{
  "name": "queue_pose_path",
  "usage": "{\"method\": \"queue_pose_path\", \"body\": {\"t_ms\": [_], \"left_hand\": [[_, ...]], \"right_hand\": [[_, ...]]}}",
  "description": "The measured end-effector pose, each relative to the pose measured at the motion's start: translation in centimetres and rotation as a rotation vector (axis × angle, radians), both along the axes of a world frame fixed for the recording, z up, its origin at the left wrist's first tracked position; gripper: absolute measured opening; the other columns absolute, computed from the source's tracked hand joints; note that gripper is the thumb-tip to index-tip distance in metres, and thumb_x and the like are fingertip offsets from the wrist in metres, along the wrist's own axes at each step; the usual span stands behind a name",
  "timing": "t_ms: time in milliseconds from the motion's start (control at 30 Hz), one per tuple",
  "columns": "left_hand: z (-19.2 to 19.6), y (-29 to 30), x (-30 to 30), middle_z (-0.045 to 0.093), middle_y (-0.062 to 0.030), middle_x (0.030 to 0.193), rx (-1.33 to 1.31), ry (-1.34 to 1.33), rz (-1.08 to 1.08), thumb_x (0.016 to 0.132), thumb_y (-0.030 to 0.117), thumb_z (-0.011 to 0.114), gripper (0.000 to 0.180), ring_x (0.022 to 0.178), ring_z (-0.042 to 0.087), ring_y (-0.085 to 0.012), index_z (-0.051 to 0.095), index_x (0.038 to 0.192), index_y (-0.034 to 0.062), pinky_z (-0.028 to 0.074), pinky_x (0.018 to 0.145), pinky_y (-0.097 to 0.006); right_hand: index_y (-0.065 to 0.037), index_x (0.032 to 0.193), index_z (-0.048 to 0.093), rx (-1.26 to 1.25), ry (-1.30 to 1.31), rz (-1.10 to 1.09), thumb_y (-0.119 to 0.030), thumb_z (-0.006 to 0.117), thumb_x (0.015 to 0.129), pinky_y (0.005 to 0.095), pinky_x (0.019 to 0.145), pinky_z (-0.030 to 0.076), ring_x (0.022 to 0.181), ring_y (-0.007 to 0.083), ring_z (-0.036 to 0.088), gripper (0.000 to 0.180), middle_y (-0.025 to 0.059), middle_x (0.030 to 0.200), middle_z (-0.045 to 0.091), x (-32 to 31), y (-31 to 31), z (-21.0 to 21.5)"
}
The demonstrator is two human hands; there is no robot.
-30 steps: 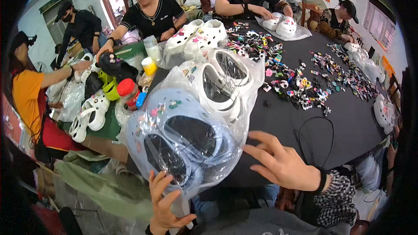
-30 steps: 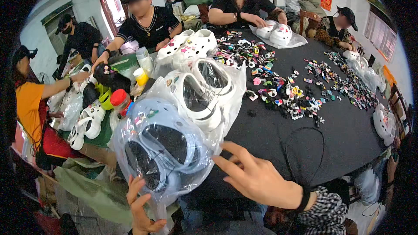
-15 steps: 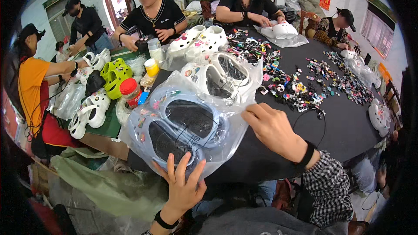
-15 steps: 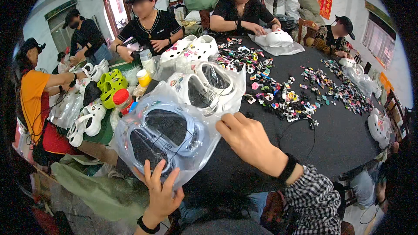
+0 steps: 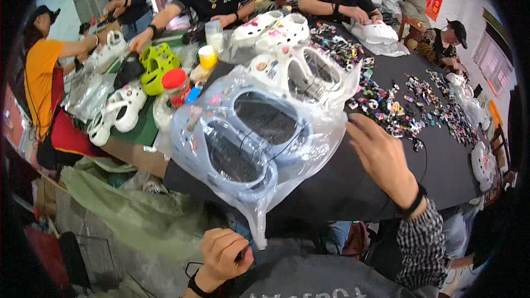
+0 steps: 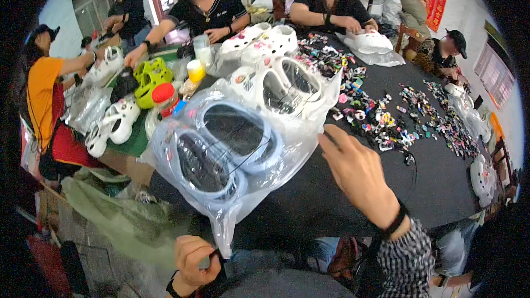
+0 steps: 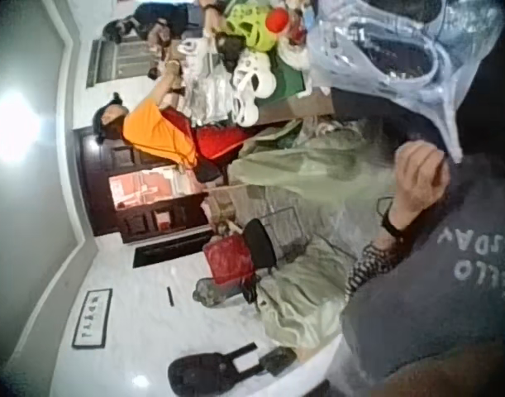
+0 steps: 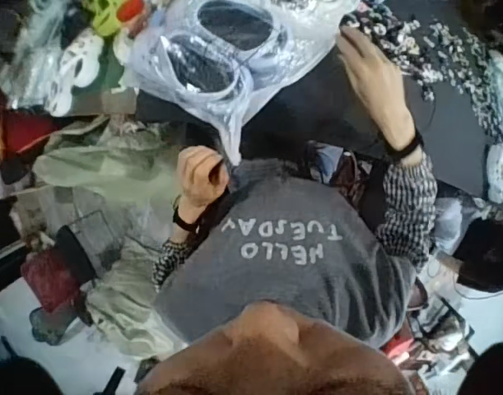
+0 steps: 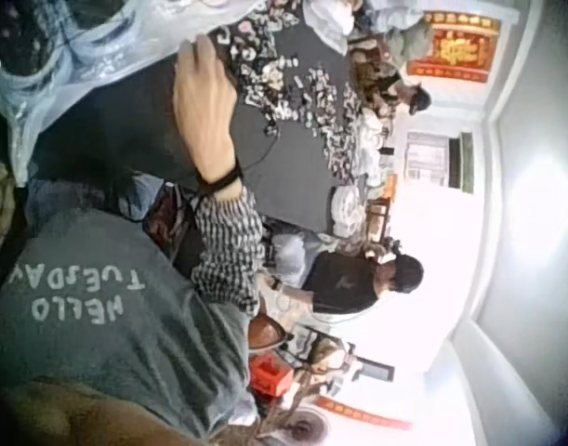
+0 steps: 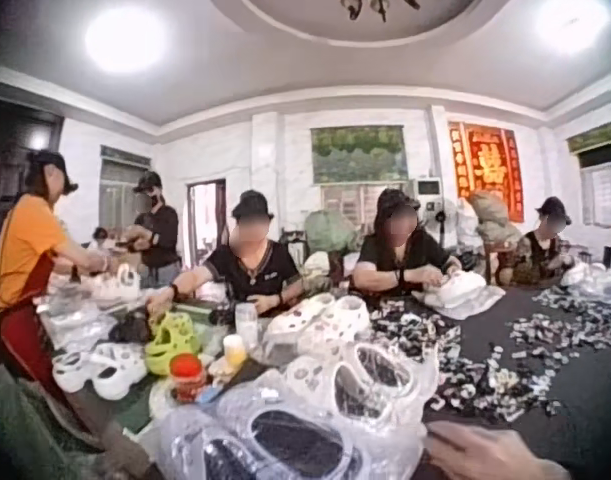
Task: Attaching charms and accessories to foam clogs in a manufacturing setting.
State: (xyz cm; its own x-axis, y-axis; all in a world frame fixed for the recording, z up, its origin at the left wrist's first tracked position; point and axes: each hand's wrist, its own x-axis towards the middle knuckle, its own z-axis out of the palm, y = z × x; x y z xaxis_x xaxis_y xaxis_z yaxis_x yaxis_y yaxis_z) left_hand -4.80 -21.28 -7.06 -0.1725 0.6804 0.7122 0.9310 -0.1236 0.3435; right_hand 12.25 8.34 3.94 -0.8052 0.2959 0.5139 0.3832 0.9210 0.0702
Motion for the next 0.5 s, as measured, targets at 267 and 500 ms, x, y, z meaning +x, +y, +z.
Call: {"method": "queue_pose_path", "body": {"t_ms": [267, 500], "left_hand": [[-1.4, 1.0, 0.9, 0.055, -0.0079, 0.102, 0.167, -0.096, -0.072, 0.068, 0.019, 0.082, 0.040, 0.084, 0.059, -0.0263, 0.054, 0.095, 0.0105, 0.047, 0.070, -0.038], [0.1, 1.0, 0.8, 0.058, -0.0026, 0.100, 0.206, 0.132, -0.014, 0.067, 0.008, 0.078, 0.033, 0.080, 0.059, -0.0206, 0.061, 0.095, 0.0141, 0.048, 0.063, -0.032]], "right_hand": [[-0.001, 0.100, 0.065, -0.126, -0.076, 0.498, -0.012, 0.061, 0.070, 0.0319, 0.073, 0.053, 0.092, 0.0234, 0.064, 0.032, 0.0108, 0.104, 0.063, 1.2, -9.5, -0.5], [-0.005, 0.101, 0.059, -0.083, -0.055, 0.729, -0.017, 0.058, 0.075, 0.0286, 0.080, 0.050, 0.107, 0.0209, 0.058, 0.029, 0.0075, 0.111, 0.060, -3.0, -11.3, -3.1]]}}
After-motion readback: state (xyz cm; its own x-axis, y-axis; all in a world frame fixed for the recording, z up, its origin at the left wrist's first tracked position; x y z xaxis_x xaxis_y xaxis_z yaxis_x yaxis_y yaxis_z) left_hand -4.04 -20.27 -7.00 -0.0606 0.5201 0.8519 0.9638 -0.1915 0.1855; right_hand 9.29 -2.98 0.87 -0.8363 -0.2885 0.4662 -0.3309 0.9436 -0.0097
